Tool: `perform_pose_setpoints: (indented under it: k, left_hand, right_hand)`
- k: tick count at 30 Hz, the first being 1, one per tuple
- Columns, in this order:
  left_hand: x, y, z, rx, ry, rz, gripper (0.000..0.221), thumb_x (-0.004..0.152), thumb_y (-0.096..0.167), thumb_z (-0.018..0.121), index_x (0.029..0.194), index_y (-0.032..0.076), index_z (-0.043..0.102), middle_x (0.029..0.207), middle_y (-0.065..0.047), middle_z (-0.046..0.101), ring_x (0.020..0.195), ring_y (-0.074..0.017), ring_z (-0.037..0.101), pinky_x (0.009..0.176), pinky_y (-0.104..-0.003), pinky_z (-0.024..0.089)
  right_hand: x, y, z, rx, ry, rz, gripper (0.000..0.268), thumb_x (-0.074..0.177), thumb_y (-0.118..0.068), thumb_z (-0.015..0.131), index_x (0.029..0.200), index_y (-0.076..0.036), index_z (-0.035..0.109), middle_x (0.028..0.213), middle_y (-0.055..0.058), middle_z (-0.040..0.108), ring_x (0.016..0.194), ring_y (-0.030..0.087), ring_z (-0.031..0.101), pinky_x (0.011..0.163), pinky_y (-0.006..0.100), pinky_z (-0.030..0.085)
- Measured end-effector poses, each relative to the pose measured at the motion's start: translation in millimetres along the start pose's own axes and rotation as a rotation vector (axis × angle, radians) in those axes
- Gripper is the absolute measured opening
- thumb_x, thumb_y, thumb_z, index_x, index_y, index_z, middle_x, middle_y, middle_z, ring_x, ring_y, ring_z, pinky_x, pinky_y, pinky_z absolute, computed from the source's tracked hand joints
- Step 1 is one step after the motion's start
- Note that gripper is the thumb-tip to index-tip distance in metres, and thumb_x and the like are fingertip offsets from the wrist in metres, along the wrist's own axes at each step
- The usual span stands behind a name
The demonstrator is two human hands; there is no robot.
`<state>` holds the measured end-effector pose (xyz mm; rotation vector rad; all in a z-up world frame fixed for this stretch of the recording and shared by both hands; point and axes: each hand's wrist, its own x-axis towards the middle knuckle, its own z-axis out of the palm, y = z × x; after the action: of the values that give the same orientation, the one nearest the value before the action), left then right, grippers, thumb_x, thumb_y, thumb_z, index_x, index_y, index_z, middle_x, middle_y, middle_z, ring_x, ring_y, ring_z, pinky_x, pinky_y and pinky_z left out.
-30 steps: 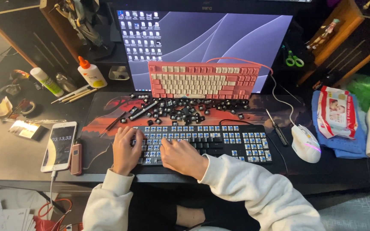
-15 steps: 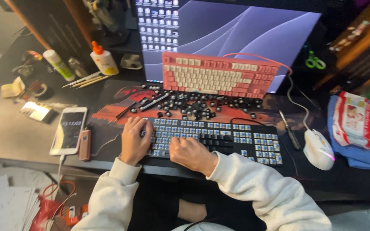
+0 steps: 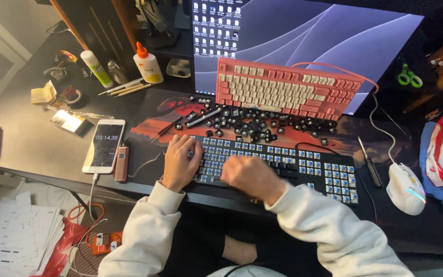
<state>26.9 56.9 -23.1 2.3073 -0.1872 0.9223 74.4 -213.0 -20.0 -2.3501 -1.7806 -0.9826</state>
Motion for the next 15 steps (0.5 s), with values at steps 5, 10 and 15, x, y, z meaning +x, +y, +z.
perform_pose_setpoints:
  k: [5,10,15]
  left_hand:
    - [-1,-2,3,-0.010,-0.008,-0.023,0.031,0.115,0.012,0.075,0.085,0.014,0.069,0.081,-0.005,0.060,0.088,-0.0325,0.066,0.084,-0.040,0.054]
    - [0,8,-4,-0.028,-0.035,-0.051,0.031,0.117,0.013,0.073,0.087,0.014,0.070,0.081,-0.004,0.061,0.087,-0.0324,0.066,0.084,-0.040,0.054]
    - [-1,4,-2,-0.030,-0.029,-0.056,0.032,0.118,0.014,0.073,0.086,0.015,0.069,0.080,-0.005,0.058,0.087,-0.0324,0.065,0.085,-0.040,0.054]
  right_hand:
    - [23,55,-52,0.390,-0.237,0.216,0.021,0.121,-0.015,0.066,0.128,-0.004,0.082,0.095,0.012,0.076,0.072,0.029,0.079,0.062,0.040,0.064]
    - [45,85,-88,0.359,-0.384,0.506,0.060,0.116,-0.004,0.069,0.172,-0.027,0.064,0.146,0.020,0.064,0.115,0.035,0.078,0.106,0.059,0.059]
    - [16,76,-57,0.526,-0.302,0.350,0.029,0.123,-0.032,0.070,0.138,-0.013,0.086,0.116,0.011,0.079,0.103,0.024,0.077,0.085,0.037,0.065]
